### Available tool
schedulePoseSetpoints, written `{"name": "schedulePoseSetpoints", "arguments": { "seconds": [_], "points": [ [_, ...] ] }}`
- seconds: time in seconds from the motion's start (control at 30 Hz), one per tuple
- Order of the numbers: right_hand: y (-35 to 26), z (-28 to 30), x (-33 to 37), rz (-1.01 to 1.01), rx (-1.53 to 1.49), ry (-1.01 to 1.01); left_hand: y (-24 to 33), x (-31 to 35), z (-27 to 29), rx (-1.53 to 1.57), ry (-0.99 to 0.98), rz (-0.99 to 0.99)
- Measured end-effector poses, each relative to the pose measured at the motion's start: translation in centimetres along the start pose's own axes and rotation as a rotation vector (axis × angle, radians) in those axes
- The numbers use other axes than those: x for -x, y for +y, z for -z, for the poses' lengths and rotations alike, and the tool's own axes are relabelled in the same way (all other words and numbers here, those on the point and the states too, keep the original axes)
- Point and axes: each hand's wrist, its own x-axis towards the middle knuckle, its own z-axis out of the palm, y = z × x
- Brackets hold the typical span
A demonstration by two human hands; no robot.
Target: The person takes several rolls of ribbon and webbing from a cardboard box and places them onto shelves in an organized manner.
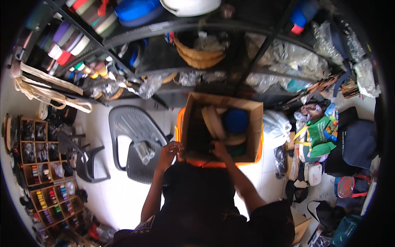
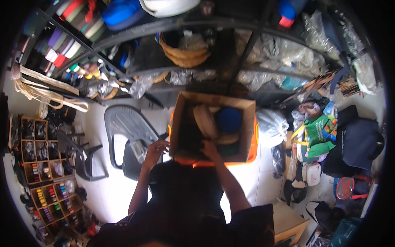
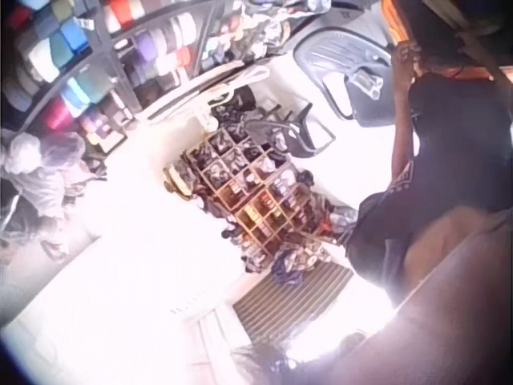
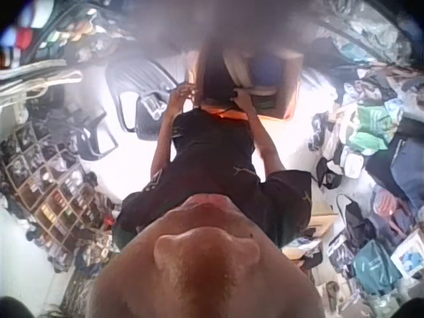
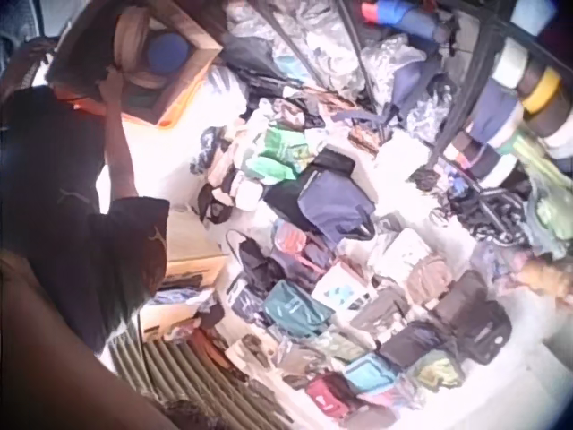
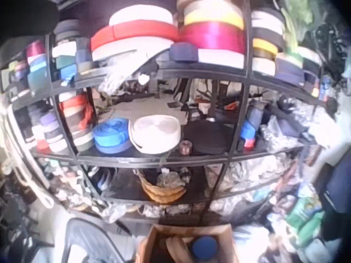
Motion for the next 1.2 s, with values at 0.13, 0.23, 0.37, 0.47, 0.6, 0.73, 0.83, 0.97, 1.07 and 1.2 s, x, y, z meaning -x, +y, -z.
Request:
{"name": "schedulePoseSetpoints", "arguments": {
  "seconds": [0.13, 0.23, 0.37, 0.47, 0.6, 0.73, 0.83, 0.97, 1.07, 1.2],
  "points": [
    [-3.8, 2.4, 3.7, -0.055, -0.084, 0.276, 0.7, -2.3, 1.5, -0.005, -0.069, -0.114],
    [-8.0, 6.8, 5.3, -0.145, -0.339, 0.372, 1.4, -3.2, 1.9, -0.103, -0.081, -0.079],
    [-13.6, 11.9, 5.8, -0.123, -0.657, 0.453, 2.5, -4.2, -0.6, -0.099, -0.081, -0.076],
    [-17.9, 15.1, 5.1, -0.211, -0.929, 0.38, 4.1, -5.0, -2.0, 0.095, -0.122, -0.233],
    [-22.2, 16.8, 3.1, 0.005, -1.17, 0.421, 8.9, -5.5, -0.7, 0.473, -0.133, -0.16],
    [-32.6, 22.1, 2.7, 0.362, -1.087, 0.449, 16.9, -6.3, 3.1, 0.473, 0.0, -0.285],
    [-39.1, 26.3, 1.4, 0.599, -0.825, 0.471, 26.0, -5.7, 6.1, 0.411, 0.088, -0.386],
    [-45.9, 30.9, -4.1, 0.71, -0.367, 0.804, 34.3, -7.7, 9.1, 0.531, 0.104, -0.556],
    [-50.2, 34.3, -9.3, 0.844, -0.294, 0.844, 38.8, -10.3, 12.4, 0.555, 0.092, -0.747],
    [-52.7, 37.0, -14.9, 0.74, -0.134, 0.813, 40.7, -15.1, 14.5, 0.597, 0.045, -0.697]
  ]
}}
